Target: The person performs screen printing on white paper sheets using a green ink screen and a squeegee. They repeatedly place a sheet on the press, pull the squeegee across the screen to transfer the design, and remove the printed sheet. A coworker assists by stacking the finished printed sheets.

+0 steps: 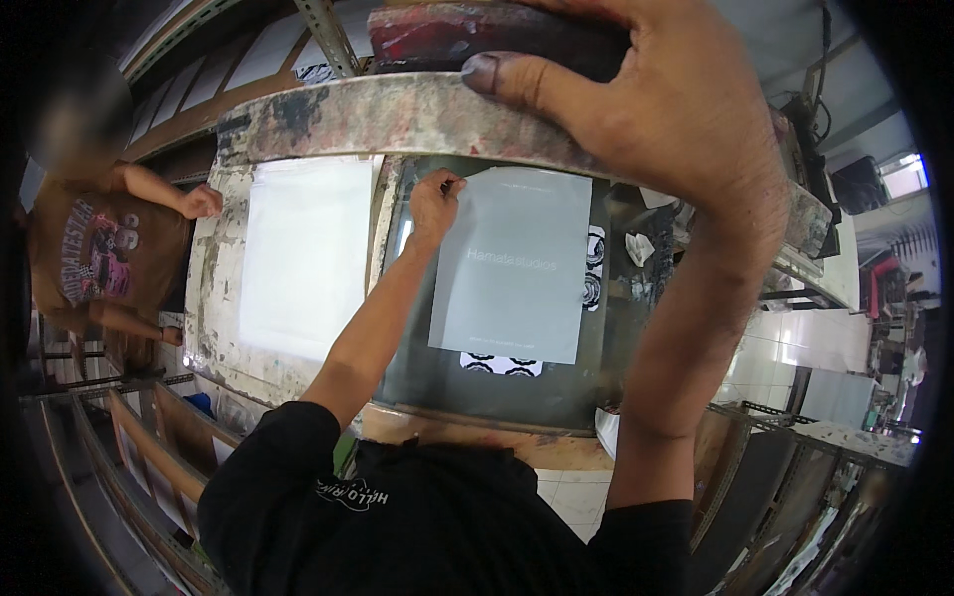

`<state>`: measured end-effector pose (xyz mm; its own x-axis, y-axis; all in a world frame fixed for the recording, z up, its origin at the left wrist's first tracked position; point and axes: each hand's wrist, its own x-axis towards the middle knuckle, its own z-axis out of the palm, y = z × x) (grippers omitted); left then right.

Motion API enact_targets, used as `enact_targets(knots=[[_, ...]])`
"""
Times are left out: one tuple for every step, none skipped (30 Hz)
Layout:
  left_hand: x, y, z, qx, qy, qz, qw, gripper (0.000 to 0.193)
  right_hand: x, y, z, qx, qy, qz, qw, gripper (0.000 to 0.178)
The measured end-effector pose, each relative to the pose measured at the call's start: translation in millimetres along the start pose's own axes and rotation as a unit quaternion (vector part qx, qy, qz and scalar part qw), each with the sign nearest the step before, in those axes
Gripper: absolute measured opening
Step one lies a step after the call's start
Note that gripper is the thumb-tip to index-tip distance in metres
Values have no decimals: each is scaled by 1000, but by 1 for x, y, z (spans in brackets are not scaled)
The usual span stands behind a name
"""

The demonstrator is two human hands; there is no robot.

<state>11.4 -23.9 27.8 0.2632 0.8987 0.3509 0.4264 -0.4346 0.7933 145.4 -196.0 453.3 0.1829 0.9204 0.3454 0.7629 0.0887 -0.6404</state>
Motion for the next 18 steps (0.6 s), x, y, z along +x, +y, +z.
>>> enact_targets(knots=[[-3, -3, -13, -7, 34, 4, 999, 11, 26, -21, -24, 82, -111, 116, 984, 41], [-3, 0, -23, -19, 63, 13, 998, 10, 29, -20, -24, 87, -133, 125, 979, 43], [-4, 0, -36, -33, 78, -11, 996, 9, 31, -19, -24, 90, -155, 133, 975, 45], [-3, 6, -55, -50, 87, -30, 995, 9, 8, 9, -8, 24, -87, 34, 995, 49], [-2, 5, -74, -63, 99, -49, 992, 8, -6, 25, 0, -39, -19, -69, 997, 53], [-4, -5, -97, -36, 104, -70, 991, 8, -7, 25, 0, -32, -22, -59, 997, 53], [-7, -17, -122, -10, 108, -93, 990, 8, -6, 23, 1, -25, -27, -49, 998, 52], [-12, -33, -146, -6, 133, -81, 988, 9, -4, 21, 2, -18, -33, -39, 999, 52], [-17, -50, -168, -4, 155, -68, 986, 9, -3, 21, 1, -28, -28, -48, 998, 51], [-23, -62, -192, -2, 175, -75, 982, 10, -2, 22, 1, -37, -24, -56, 997, 51], [-30, -73, -215, -1, 195, -82, 977, 11, -3, 24, 2, -46, -18, -64, 997, 50], [-37, -88, -238, 10, 213, -95, 972, 11, -4, 25, 4, -30, -15, -42, 999, 50], [-44, -104, -261, 19, 229, -108, 967, 12, -4, 27, 4, -37, -11, -45, 998, 50], [-52, -117, -282, 27, 252, -117, 960, 12, -2, 32, 2, -43, -7, -49, 998, 50], [-60, -127, -305, 35, 277, -126, 952, 12, -1, 34, 1, -39, -16, -55, 998, 50], [-66, -135, -325, 44, 293, -126, 947, 13, 0, 38, -1, -34, -24, -60, 997, 49], [-74, -144, -345, 81, 307, -140, 938, 15, 3, 39, -3, -31, -34, -65, 997, 49], [-81, -151, -364, 104, 336, -157, 923, 18, 5, 40, -1, -17, -35, -60, 997, 48]])
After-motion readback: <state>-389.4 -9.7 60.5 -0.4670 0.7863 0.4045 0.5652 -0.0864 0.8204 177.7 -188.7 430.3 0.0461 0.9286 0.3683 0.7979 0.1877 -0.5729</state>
